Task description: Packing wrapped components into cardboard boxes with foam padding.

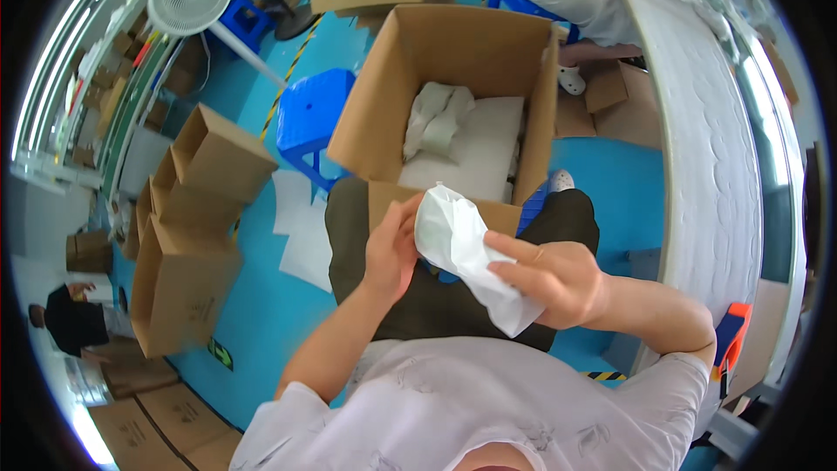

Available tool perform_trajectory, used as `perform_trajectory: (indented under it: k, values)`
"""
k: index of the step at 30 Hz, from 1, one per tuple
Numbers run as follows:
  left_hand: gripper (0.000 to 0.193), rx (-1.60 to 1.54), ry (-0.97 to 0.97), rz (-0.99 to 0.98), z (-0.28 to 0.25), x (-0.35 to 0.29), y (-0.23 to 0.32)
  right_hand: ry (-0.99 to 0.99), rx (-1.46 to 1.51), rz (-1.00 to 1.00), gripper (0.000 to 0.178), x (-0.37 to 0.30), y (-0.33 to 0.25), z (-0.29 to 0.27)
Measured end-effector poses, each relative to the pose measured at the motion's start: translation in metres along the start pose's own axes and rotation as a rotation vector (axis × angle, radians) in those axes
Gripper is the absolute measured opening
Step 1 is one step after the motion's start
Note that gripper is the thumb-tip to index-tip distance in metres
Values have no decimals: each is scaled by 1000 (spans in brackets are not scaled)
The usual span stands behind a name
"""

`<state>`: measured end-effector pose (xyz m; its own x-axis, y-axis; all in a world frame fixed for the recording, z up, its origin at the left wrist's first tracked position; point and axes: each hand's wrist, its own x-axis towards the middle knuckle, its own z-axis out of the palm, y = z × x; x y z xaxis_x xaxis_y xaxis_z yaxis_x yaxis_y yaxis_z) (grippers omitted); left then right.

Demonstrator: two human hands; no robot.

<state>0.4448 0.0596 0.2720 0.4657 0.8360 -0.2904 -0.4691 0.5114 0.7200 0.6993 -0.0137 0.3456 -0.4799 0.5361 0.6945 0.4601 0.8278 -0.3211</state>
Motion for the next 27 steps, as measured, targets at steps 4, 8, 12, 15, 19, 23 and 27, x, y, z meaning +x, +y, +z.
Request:
perform_trajectory:
  k: [4,8,12,15,19,23,27]
  values:
    - [53,186,81,-47,23,-14,-19,99,-235,-153,30,-3,2,-2]
    - [47,46,11,-81,39,-34,-19,104,-363,-234,29,-7,4,10]
    - [34,-37,49,-124,61,5,1,132,-544,-241,29,-10,7,26]
    - [32,78,25,-76,66,37,7,60,-681,-155,29,-15,8,29]
    - [34,501,159,148,67,95,17,-10,-675,-135,42,-29,-2,43]
    - [38,1181,82,316,34,175,5,-171,-462,-188,34,-49,-10,63]
    - [55,1710,-11,277,45,216,-21,-423,-194,-93,16,-65,-14,64]
